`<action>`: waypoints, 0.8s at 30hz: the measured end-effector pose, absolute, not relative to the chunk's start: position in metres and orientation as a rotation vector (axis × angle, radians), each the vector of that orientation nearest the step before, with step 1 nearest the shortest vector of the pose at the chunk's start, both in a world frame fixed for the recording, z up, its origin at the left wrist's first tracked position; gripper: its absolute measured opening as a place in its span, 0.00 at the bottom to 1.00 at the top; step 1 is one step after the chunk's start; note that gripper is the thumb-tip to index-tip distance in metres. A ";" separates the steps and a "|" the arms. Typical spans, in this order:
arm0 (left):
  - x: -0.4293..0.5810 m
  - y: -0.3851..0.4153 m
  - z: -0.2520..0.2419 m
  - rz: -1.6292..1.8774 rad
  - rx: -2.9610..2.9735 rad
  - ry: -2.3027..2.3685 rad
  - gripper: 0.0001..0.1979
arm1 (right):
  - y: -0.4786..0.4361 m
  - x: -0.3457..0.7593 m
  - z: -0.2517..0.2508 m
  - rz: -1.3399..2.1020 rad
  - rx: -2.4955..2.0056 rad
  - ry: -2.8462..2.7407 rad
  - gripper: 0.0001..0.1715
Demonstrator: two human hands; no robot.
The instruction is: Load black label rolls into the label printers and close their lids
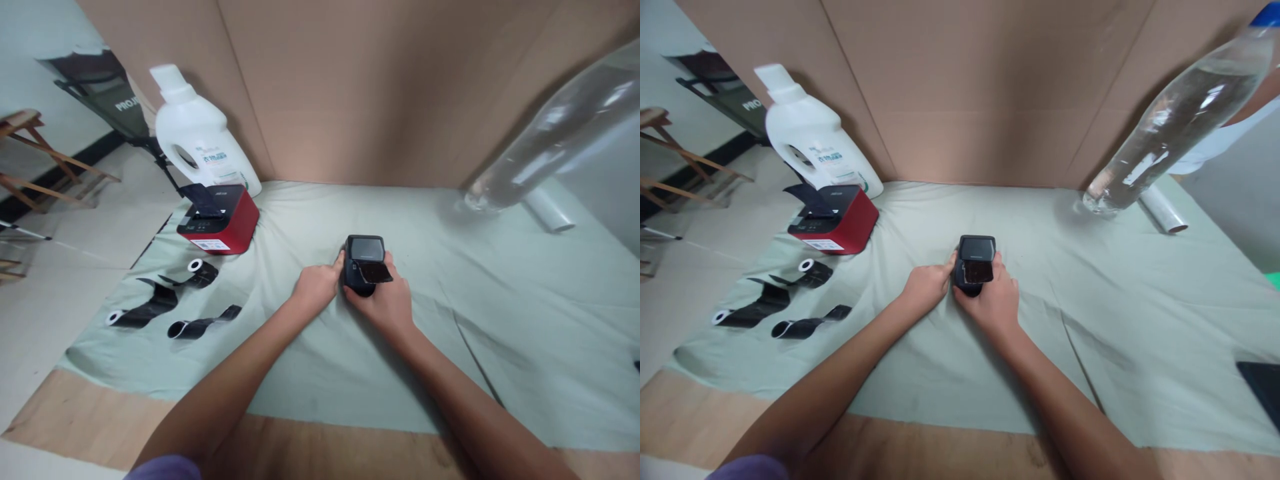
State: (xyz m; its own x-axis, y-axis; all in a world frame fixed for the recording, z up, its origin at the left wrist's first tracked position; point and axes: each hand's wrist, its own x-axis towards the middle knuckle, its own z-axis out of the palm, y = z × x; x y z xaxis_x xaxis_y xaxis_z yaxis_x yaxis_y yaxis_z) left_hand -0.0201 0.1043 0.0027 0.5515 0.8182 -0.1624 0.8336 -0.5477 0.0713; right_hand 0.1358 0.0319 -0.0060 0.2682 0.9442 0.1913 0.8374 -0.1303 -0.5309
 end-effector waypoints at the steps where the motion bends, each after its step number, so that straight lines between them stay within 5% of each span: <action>1: -0.020 0.104 0.002 -0.157 2.643 1.416 0.34 | 0.032 0.136 -0.007 0.259 -2.002 -1.600 0.52; 6: -0.022 0.104 -0.001 -0.087 2.593 1.428 0.33 | 0.032 0.137 -0.013 0.283 -2.028 -1.542 0.61; 15: -0.039 0.126 -0.011 0.507 1.727 1.001 0.29 | 0.030 0.138 -0.014 0.227 -1.969 -1.575 0.58; 24: -0.029 0.126 -0.015 0.599 1.566 0.948 0.31 | 0.031 0.138 -0.015 0.198 -1.955 -1.570 0.58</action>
State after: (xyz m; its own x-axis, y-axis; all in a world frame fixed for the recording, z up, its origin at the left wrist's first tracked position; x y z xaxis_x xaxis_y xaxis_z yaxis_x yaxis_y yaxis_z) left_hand -0.0292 0.1263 -0.0146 0.5431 0.8310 -0.1203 0.2479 -0.0218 0.9685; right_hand 0.1381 0.0308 -0.0151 0.2838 0.9244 0.2549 0.8320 -0.1053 -0.5446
